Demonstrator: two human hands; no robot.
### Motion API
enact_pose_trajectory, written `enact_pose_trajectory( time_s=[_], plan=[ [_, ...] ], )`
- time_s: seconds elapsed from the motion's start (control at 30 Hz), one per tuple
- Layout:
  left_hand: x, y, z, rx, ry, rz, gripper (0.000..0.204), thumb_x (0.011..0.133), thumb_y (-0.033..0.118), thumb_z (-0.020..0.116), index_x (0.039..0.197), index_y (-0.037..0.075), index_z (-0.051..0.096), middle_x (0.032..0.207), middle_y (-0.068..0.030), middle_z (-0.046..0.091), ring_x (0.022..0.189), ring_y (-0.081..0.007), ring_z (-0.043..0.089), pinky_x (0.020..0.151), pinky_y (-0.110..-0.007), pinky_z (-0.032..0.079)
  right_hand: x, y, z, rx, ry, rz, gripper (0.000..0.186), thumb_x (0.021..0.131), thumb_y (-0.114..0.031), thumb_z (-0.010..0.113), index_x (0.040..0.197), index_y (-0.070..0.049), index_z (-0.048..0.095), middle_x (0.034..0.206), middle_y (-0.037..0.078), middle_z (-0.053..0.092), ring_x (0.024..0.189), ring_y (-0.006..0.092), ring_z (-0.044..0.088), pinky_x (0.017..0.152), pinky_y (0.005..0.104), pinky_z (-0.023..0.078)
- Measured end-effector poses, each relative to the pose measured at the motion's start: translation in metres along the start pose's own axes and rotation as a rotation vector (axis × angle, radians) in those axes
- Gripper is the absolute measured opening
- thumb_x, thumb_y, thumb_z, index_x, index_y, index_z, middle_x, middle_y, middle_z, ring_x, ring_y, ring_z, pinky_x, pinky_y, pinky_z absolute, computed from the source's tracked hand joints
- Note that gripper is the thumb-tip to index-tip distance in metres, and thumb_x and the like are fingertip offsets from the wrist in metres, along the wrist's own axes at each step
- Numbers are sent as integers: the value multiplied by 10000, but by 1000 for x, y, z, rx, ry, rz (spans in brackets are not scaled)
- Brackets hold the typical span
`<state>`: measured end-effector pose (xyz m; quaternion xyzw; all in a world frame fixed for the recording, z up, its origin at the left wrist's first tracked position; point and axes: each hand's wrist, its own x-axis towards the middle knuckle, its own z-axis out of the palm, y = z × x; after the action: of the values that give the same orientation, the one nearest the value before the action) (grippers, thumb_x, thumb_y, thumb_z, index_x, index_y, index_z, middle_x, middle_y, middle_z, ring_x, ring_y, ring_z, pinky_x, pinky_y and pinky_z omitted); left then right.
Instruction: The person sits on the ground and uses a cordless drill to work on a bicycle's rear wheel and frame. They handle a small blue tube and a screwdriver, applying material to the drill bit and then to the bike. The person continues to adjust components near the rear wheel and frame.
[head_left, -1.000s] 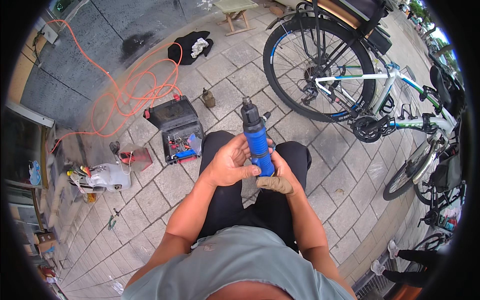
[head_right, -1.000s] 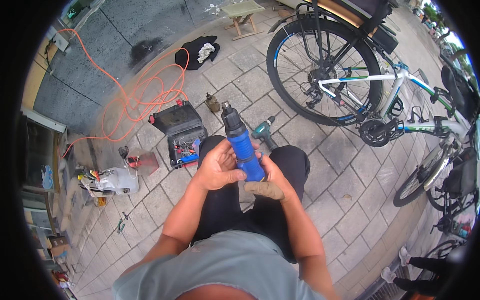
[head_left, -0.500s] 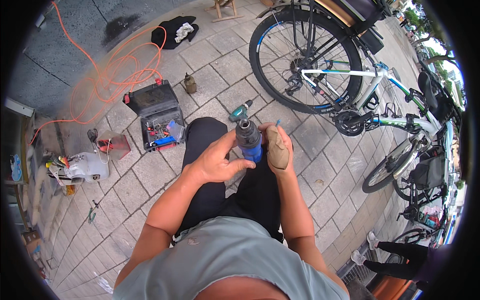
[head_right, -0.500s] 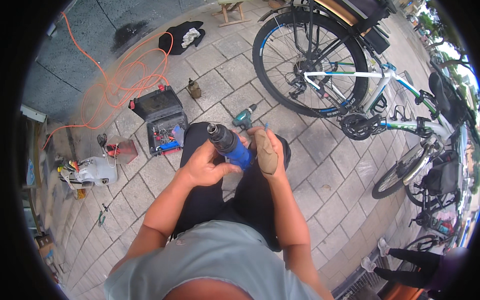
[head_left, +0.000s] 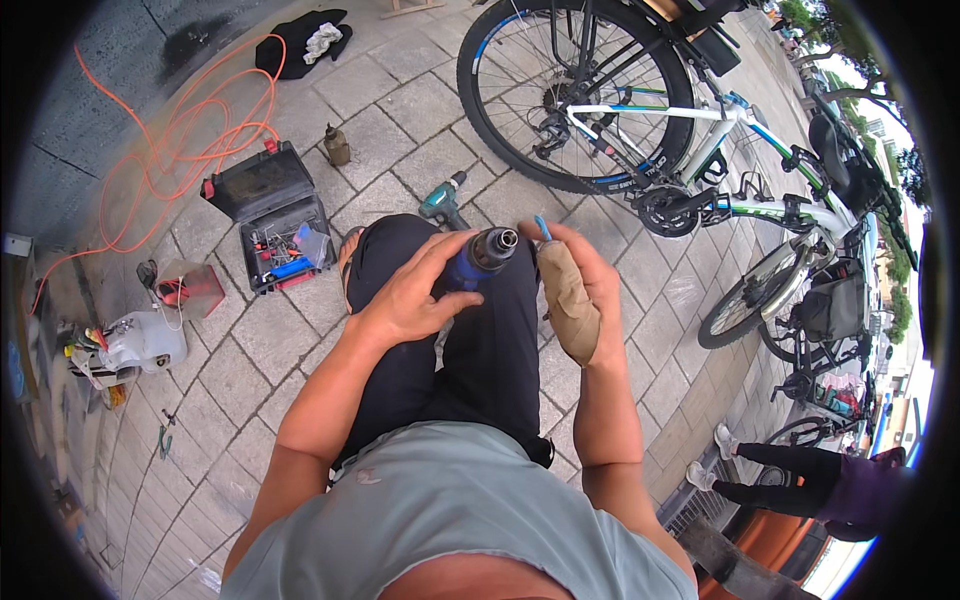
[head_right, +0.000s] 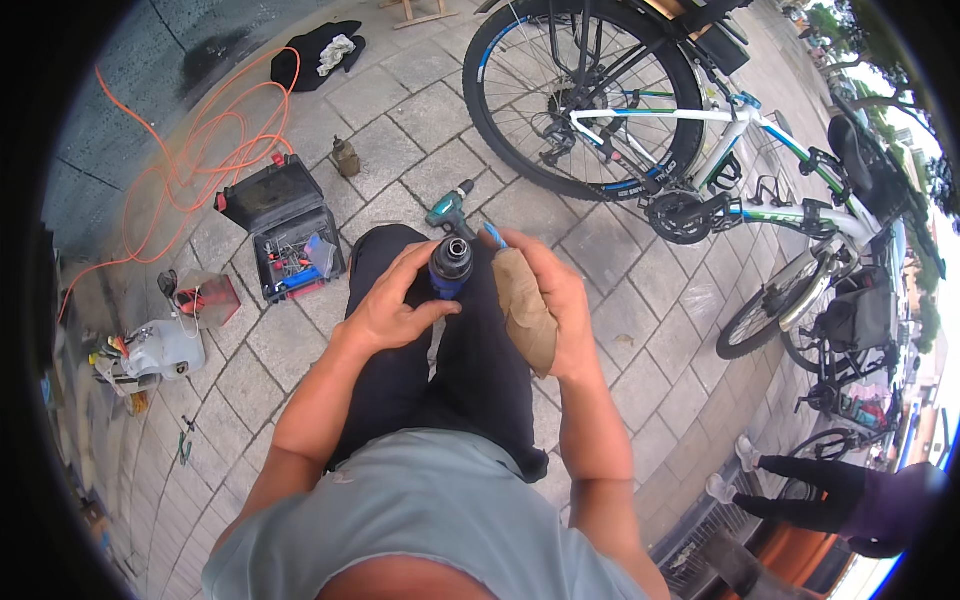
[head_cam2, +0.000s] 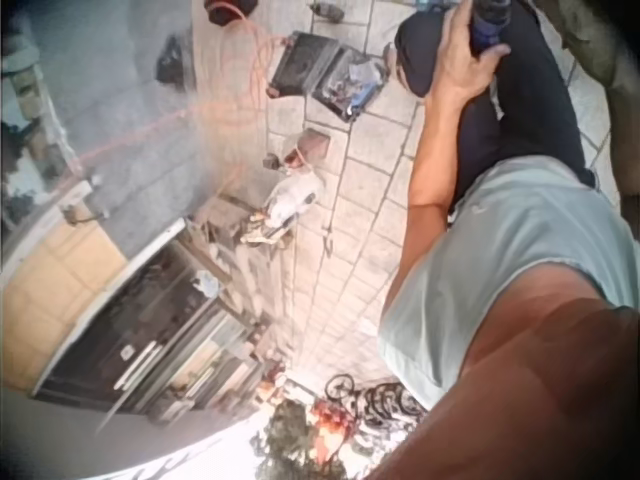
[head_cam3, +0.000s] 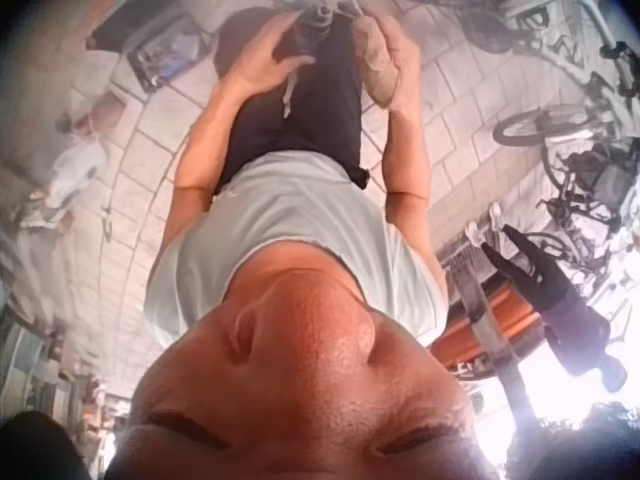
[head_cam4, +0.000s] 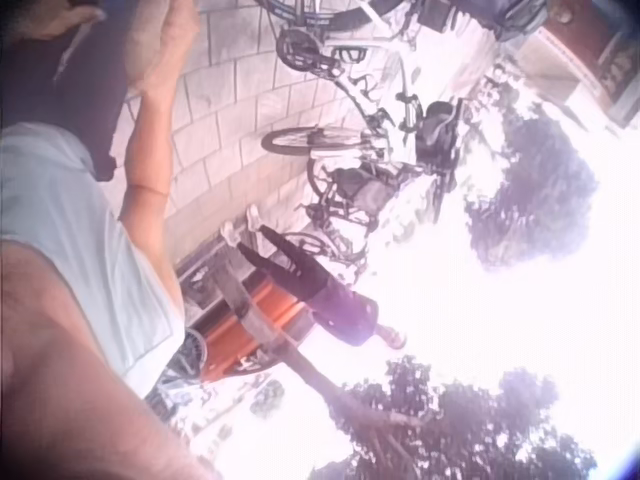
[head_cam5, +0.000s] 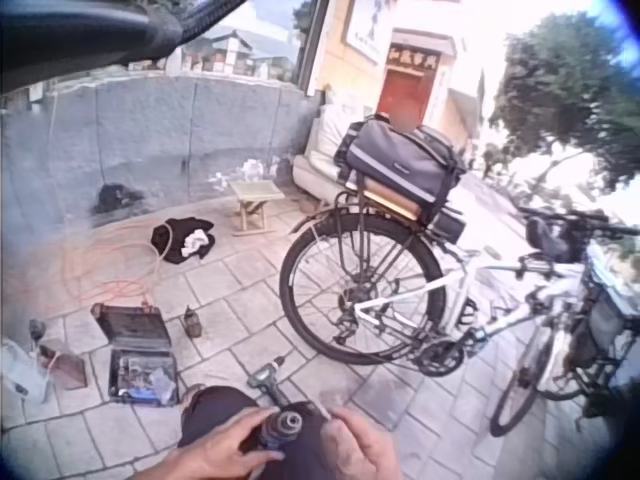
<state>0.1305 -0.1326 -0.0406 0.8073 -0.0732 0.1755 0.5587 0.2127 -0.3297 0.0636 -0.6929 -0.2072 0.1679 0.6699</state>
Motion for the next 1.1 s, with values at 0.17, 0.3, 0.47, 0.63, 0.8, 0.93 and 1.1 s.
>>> enact_pose_trajectory(
  time_s=[0.17,0.3,0.47,0.63,0.8,0.93,1.1],
  plan=[
    [2,-1,-6,-10,-76,7,798,831,70,843,1524,32,448,1469,-205,534,1353,-383,546,1131,-414,452,-4,-11,-9,-311,24,-136,141,1020,-110,696,1130,-21,698,888,-32,632,727,41,524,632,207,418],
    [-1,0,-2,-19,-46,3,789,778,25,865,1479,11,504,1413,-190,585,1301,-348,586,1109,-404,456,-6,-14,-12,-445,42,-247,157,968,-31,721,1124,-15,707,862,55,705,729,95,636,672,250,516],
    [-2,-5,0,-10,3,0,725,786,14,853,1436,-8,535,1360,-192,624,1266,-355,610,1091,-412,472,-7,-23,-15,-487,54,-321,186,922,8,735,1107,-17,732,855,82,699,691,131,646,635,259,505],
    [-1,-6,0,-20,10,11,705,786,6,851,1422,-7,547,1354,-192,628,1262,-353,612,1088,-414,474,-3,-32,-14,-514,14,-375,179,893,19,747,1069,-10,744,784,89,679,621,168,633,573,281,475],
    [1,-4,-1,-24,4,-2,715,786,3,849,1430,-3,540,1357,-191,622,1265,-351,609,1092,-414,472,-2,-32,-12,-521,9,-354,166,894,26,741,1056,-7,745,757,79,676,601,163,621,561,292,470],
    [0,-4,-2,-26,-12,-20,723,787,13,852,1436,-4,534,1371,-191,610,1268,-355,606,1096,-416,469,-5,-33,-10,-460,13,-257,174,890,29,739,1060,-5,745,764,86,678,605,169,624,568,291,475],
    [0,-2,-2,-20,-16,-19,737,786,33,859,1442,-2,526,1375,-201,602,1279,-363,599,1102,-417,464,-3,-34,-12,-521,-15,-300,180,896,28,735,1073,-1,742,787,86,692,643,168,646,604,289,498]
  ],
)
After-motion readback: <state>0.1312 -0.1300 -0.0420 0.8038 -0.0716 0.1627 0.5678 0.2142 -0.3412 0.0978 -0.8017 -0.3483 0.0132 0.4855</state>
